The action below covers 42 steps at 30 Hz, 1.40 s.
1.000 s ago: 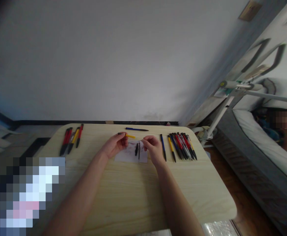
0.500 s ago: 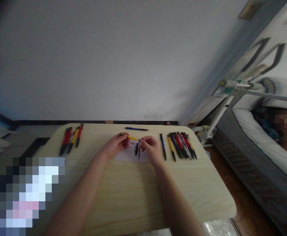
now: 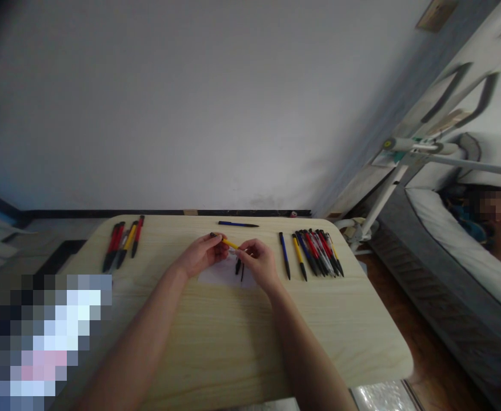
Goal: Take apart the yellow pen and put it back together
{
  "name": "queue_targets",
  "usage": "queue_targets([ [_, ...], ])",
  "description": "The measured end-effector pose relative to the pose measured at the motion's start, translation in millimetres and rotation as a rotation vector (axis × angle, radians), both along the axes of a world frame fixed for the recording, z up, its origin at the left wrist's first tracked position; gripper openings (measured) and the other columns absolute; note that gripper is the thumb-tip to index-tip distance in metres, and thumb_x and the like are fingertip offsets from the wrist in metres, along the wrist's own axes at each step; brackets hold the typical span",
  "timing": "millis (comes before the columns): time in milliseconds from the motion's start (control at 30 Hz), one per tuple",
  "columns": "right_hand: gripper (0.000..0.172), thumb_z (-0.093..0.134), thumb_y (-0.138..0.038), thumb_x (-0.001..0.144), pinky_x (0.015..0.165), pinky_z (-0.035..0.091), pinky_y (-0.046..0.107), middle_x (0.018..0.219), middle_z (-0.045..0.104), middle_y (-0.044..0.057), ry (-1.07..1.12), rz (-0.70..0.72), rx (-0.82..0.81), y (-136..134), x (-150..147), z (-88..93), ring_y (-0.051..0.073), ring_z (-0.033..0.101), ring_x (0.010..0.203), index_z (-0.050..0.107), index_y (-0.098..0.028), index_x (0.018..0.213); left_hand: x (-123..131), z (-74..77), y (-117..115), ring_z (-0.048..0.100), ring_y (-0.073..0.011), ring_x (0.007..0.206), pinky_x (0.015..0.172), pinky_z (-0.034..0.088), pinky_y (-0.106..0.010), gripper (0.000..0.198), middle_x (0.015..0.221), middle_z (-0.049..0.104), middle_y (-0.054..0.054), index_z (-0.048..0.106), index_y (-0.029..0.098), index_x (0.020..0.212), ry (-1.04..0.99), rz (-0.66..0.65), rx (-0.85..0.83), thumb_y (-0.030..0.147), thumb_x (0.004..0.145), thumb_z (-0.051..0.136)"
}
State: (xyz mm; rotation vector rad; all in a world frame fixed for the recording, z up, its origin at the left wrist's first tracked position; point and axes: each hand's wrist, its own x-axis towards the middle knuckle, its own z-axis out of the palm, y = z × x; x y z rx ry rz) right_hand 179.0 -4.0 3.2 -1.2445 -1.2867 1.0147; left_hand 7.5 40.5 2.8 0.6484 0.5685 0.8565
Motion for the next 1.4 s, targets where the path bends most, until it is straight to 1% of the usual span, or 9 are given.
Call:
queue_targets([
  [100,0.022,0.066,-0.033,0.065,0.040,0.033,0.019,0.055,0.050,-0.004,-0.006,0.027,0.003,0,0,1.1,0.007,0.043,0.045,0.053,-0.017,0.071,0,0.0,-1,0.061,-0.0150,0.062,0.062,0.048,-0.028,0.014,0.072,0.064,-0.008,0.059,0.012,0.084,-0.004,-0.034,-0.009,0.022,0.076,0.058],
  [200,0.023,0.066,-0.035,0.065,0.041,0.032,0.019,0.060,0.051,-0.003,-0.040,0.026,0.015,0,2,1.1,0.007,0.042,0.046,0.053,-0.018,0.075,-1,-1.1,0,0.061,-0.0151,0.062,0.060,0.049,-0.028,0.013,0.072,0.064,-0.009,0.059,0.011,0.084,-0.031,-0.020,-0.042,0.021,0.076,0.057],
  [267,0.024,0.065,-0.035,0.066,0.041,0.032,0.019,0.064,0.052,-0.002,-0.097,0.002,0.036,1,5,1.8,0.007,0.041,0.047,0.053,-0.018,0.078,-3,-1.7,3,0.060,-0.0133,0.060,0.058,0.049,-0.026,0.011,0.069,0.063,-0.007,0.059,0.011,0.083,-0.087,0.044,-0.101,0.020,0.077,0.057],
  [367,0.021,0.060,-0.035,0.070,0.042,0.030,0.019,0.061,0.049,-0.003,-0.230,-0.045,0.075,0,12,4.0,0.007,0.039,0.047,0.052,-0.018,0.080,-8,-1.5,10,0.057,-0.0095,0.055,0.055,0.047,-0.022,0.010,0.063,0.061,-0.003,0.060,0.012,0.079,-0.259,0.191,-0.194,0.020,0.079,0.053],
  [467,0.016,0.054,-0.031,0.075,0.044,0.030,0.020,0.056,0.046,-0.004,-0.410,-0.024,0.098,-1,20,5.3,0.008,0.038,0.046,0.052,-0.019,0.085,-13,-0.4,13,0.057,-0.0084,0.056,0.058,0.047,-0.023,0.015,0.062,0.060,-0.002,0.059,0.012,0.075,-0.412,0.280,-0.211,0.021,0.081,0.050],
  [633,0.014,0.052,-0.027,0.075,0.047,0.030,0.020,0.054,0.049,-0.004,-0.661,0.078,0.090,-3,23,2.1,0.009,0.042,0.048,0.052,-0.020,0.087,-12,-0.8,7,0.061,-0.0123,0.063,0.078,0.047,-0.041,0.014,0.065,0.063,-0.003,0.060,0.013,0.080,-0.347,0.099,-0.221,0.022,0.082,0.050],
  [800,0.011,0.050,-0.026,0.076,0.047,0.031,0.020,0.056,0.052,-0.004,-0.777,0.083,0.072,-2,21,0.1,0.010,0.045,0.049,0.052,-0.021,0.085,-10,-2.5,7,0.062,-0.0131,0.063,0.085,0.042,-0.049,0.012,0.065,0.064,-0.002,0.060,0.013,0.079,-0.309,0.055,-0.225,0.021,0.081,0.051],
  [1100,0.011,0.051,-0.027,0.075,0.050,0.031,0.020,0.056,0.055,-0.003,-0.886,0.081,0.069,-1,21,-2.3,0.010,0.048,0.050,0.054,-0.021,0.084,-11,-2.2,7,0.063,-0.0138,0.066,0.088,0.038,-0.053,0.013,0.066,0.064,-0.002,0.060,0.012,0.080,-0.294,0.051,-0.237,0.022,0.081,0.051],
  [1400,0.016,0.050,-0.029,0.076,0.052,0.032,0.020,0.061,0.059,-0.002,-0.938,0.074,0.046,-3,20,2.2,0.010,0.051,0.054,0.056,-0.021,0.089,-13,-3.1,8,0.062,-0.0136,0.067,0.090,0.035,-0.053,0.013,0.067,0.065,-0.002,0.060,0.013,0.080,-0.301,0.039,-0.225,0.021,0.082,0.050],
])
